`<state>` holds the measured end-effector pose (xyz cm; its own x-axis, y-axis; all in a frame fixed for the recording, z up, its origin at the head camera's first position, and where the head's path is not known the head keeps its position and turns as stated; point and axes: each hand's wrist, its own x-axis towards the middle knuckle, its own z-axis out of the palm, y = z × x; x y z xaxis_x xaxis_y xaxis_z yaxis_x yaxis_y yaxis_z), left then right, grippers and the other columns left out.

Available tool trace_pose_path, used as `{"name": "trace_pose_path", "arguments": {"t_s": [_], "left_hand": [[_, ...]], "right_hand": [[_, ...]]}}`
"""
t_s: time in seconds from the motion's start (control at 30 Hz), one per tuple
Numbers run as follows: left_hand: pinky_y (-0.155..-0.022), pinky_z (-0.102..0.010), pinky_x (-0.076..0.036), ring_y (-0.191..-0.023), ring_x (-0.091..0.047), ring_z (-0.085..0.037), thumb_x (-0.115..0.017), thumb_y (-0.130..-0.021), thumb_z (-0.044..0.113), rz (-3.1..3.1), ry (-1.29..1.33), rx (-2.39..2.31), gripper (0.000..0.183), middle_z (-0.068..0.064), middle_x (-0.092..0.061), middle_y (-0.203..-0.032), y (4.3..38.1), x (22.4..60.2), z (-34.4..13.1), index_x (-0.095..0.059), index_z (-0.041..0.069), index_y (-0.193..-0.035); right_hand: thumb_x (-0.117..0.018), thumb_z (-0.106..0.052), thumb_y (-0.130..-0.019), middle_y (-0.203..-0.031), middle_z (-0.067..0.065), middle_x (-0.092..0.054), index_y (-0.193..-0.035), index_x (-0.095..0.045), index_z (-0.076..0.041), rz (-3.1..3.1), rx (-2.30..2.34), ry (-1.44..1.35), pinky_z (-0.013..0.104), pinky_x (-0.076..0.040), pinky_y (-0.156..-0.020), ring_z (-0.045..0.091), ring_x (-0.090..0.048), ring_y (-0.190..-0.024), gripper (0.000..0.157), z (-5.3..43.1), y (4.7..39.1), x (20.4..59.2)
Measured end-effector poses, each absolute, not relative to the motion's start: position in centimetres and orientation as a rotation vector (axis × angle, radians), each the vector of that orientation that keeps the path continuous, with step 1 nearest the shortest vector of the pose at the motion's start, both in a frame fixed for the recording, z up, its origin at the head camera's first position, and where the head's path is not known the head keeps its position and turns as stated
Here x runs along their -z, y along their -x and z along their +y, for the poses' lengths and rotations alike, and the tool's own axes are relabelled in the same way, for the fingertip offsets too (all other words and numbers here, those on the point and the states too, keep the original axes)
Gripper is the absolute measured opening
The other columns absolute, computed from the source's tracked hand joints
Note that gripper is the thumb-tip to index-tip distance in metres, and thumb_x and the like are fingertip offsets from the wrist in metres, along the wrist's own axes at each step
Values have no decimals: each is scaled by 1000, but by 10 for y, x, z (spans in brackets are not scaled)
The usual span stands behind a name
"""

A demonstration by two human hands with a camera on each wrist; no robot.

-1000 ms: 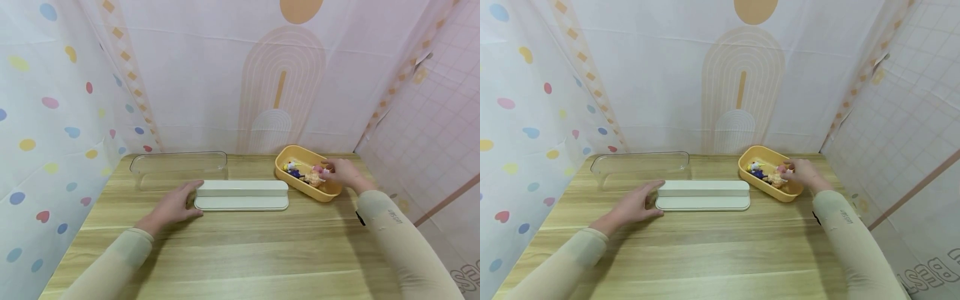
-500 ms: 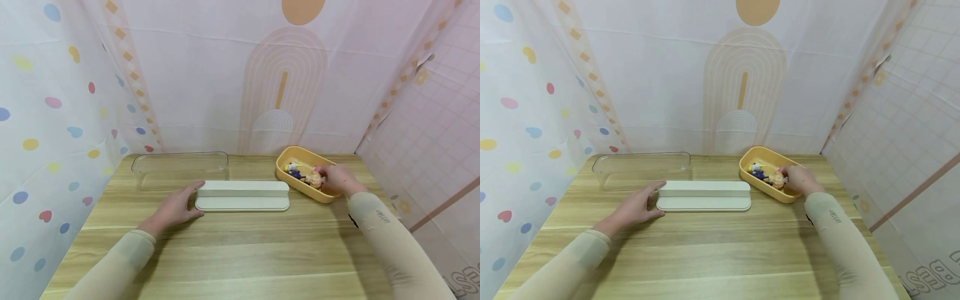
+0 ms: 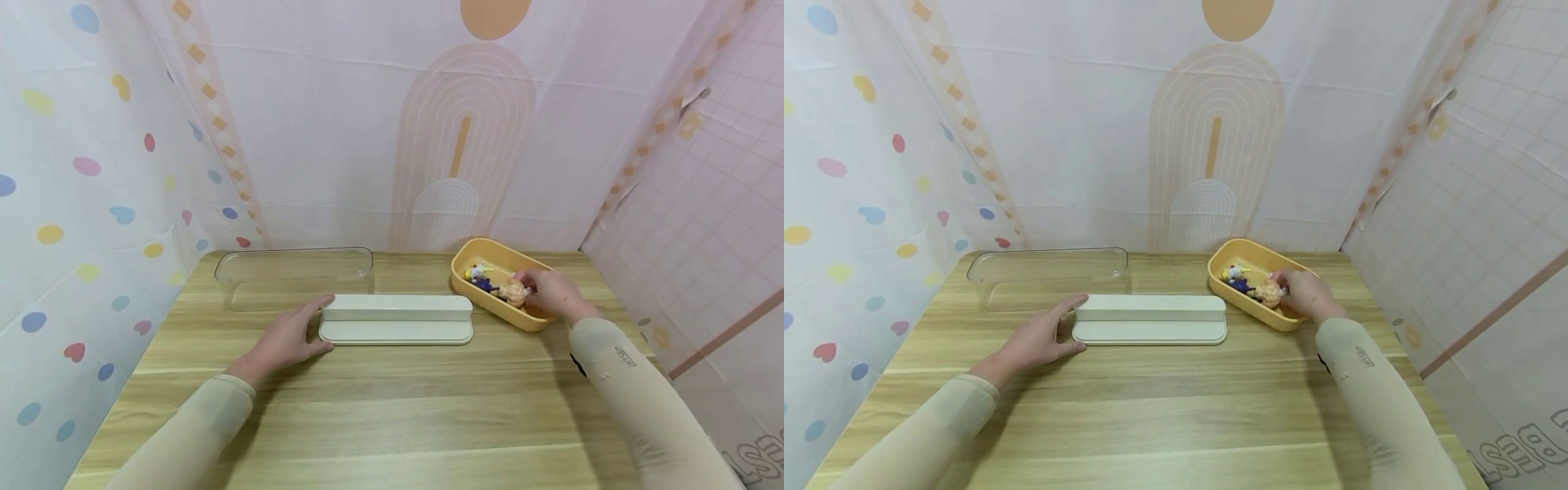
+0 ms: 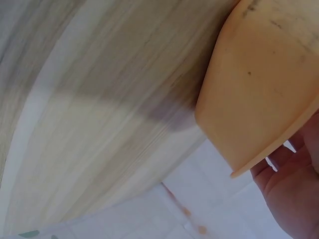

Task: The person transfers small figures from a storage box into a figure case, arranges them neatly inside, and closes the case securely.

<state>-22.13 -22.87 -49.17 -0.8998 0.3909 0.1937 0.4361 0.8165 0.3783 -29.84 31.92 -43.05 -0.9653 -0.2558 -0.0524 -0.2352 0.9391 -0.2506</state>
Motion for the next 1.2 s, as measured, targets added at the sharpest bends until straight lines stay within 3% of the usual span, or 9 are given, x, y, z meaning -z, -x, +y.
{"name": "trace_pose_path", "arguments": {"t_s": [0.23,0.37,0.57,0.67,0.87,1.0,1.1,1.2], "left_hand": [[-100,-61,-58,-111,-71,-35,-91,-86,36,-2894,661,661,95,-20,-67,-146,220,491,-228,-40,19,-164],[-98,-60,-58,-105,-70,-32,-91,-86,36,-2892,660,655,95,-20,-69,-143,220,491,-228,-40,19,-164],[-103,-63,-56,-119,-70,-42,-91,-86,36,-2894,646,648,95,-20,-66,-147,220,491,-229,-39,20,-164],[-102,-64,-56,-116,-70,-40,-91,-86,36,-2890,647,654,95,-20,-66,-147,220,491,-229,-39,20,-164],[-96,-60,-57,-96,-66,-29,-91,-86,37,-2887,650,627,95,-19,-70,-141,221,493,-229,-39,19,-164],[-98,-62,-57,-102,-69,-33,-91,-86,37,-2889,647,625,95,-20,-68,-144,220,494,-229,-39,19,-164],[-103,-65,-56,-116,-71,-41,-90,-87,37,-2885,646,631,95,-21,-66,-148,219,493,-228,-39,19,-164],[-103,-65,-55,-119,-70,-45,-90,-87,36,-2884,650,635,95,-21,-65,-148,218,493,-228,-39,19,-165]], "right_hand": [[-81,-14,-95,-101,15,-73,-104,-64,-5,3024,377,405,52,-58,-85,30,-68,-91,21,322,295,428],[-78,-12,-95,-97,12,-71,-101,-63,-7,3019,389,424,49,-56,-81,27,-64,-87,17,323,294,424],[-76,-9,-96,-91,10,-69,-101,-67,-4,2998,416,483,42,-54,-73,23,-62,-82,11,325,295,410],[-76,-11,-97,-89,10,-72,-102,-71,-3,3012,401,536,42,-55,-71,22,-65,-80,10,325,295,404],[-71,-20,-103,-103,14,-80,-116,-76,0,3026,290,504,53,-61,-87,29,-74,-94,24,313,298,402],[-66,-29,-107,-106,15,-81,-113,-79,-3,3054,192,455,56,-60,-94,35,-76,-100,30,305,301,405],[-65,-40,-107,-101,12,-80,-105,-77,-6,3064,179,364,54,-60,-87,32,-74,-94,36,301,302,406],[-63,-48,-107,-90,9,-75,-97,-72,-8,3054,238,286,46,-56,-73,27,-67,-83,42,299,302,409]]}}
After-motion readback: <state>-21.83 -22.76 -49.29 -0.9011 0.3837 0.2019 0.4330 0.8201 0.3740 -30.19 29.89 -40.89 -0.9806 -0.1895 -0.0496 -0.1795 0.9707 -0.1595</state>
